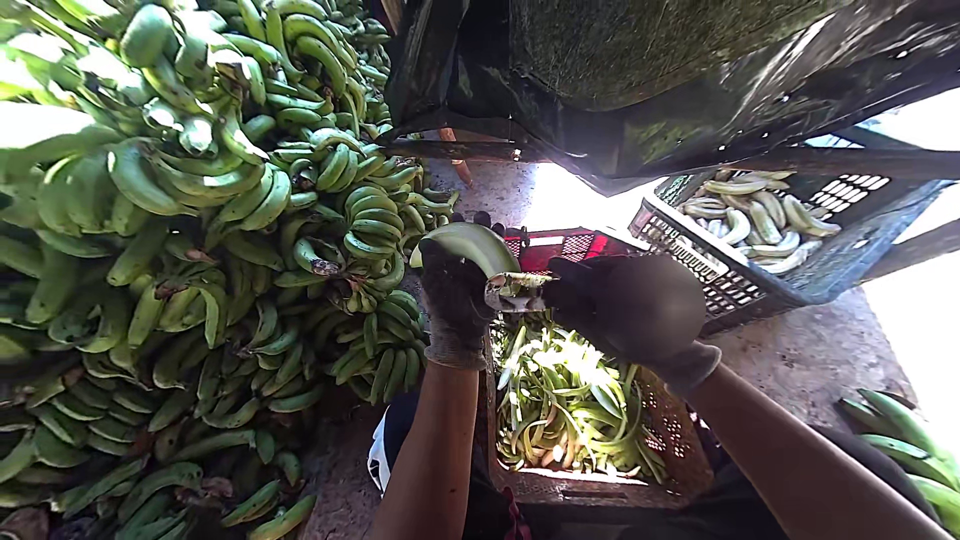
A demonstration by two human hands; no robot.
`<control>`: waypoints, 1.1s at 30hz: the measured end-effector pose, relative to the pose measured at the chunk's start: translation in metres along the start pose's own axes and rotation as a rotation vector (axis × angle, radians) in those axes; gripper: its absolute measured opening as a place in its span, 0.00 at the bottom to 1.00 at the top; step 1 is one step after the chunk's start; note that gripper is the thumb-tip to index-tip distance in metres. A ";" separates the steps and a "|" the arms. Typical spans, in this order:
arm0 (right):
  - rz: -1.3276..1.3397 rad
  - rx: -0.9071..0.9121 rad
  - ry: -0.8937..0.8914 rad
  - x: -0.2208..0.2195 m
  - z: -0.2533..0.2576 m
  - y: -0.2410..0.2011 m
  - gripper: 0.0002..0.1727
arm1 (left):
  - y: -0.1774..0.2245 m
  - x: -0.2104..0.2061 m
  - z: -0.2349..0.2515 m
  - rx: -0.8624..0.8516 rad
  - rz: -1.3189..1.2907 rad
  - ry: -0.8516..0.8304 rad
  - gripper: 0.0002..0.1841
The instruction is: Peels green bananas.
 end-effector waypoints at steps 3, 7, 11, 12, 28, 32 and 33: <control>0.000 -0.055 -0.015 0.006 0.007 0.001 0.29 | -0.003 -0.011 -0.006 -0.026 0.027 -0.066 0.29; 0.070 -0.203 -0.133 0.018 0.017 0.009 0.30 | -0.010 -0.032 -0.021 0.046 0.118 -0.331 0.25; -0.013 -0.090 -0.079 0.021 0.015 0.021 0.30 | -0.019 -0.028 -0.030 0.165 0.497 -0.231 0.25; -0.037 -0.093 -0.097 0.019 0.015 0.025 0.30 | -0.026 -0.024 -0.031 0.212 0.545 -0.205 0.26; -0.058 0.135 -0.216 0.001 -0.011 0.012 0.28 | -0.022 0.009 -0.016 0.456 0.267 -0.178 0.26; -0.067 0.206 -0.133 0.012 -0.008 0.004 0.24 | -0.013 0.010 -0.014 0.374 0.147 -0.166 0.23; -0.079 0.211 -0.125 0.015 -0.006 0.002 0.24 | -0.012 0.009 -0.013 0.354 0.130 -0.156 0.23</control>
Point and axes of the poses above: each hand's wrist, its own z-axis towards the middle knuckle, its own x-axis out of the back of the hand, y = z × x, the point moved 5 cm from there along z, towards the middle knuckle, and after that the axes turned 1 degree about -y, right-handed, at the moved point
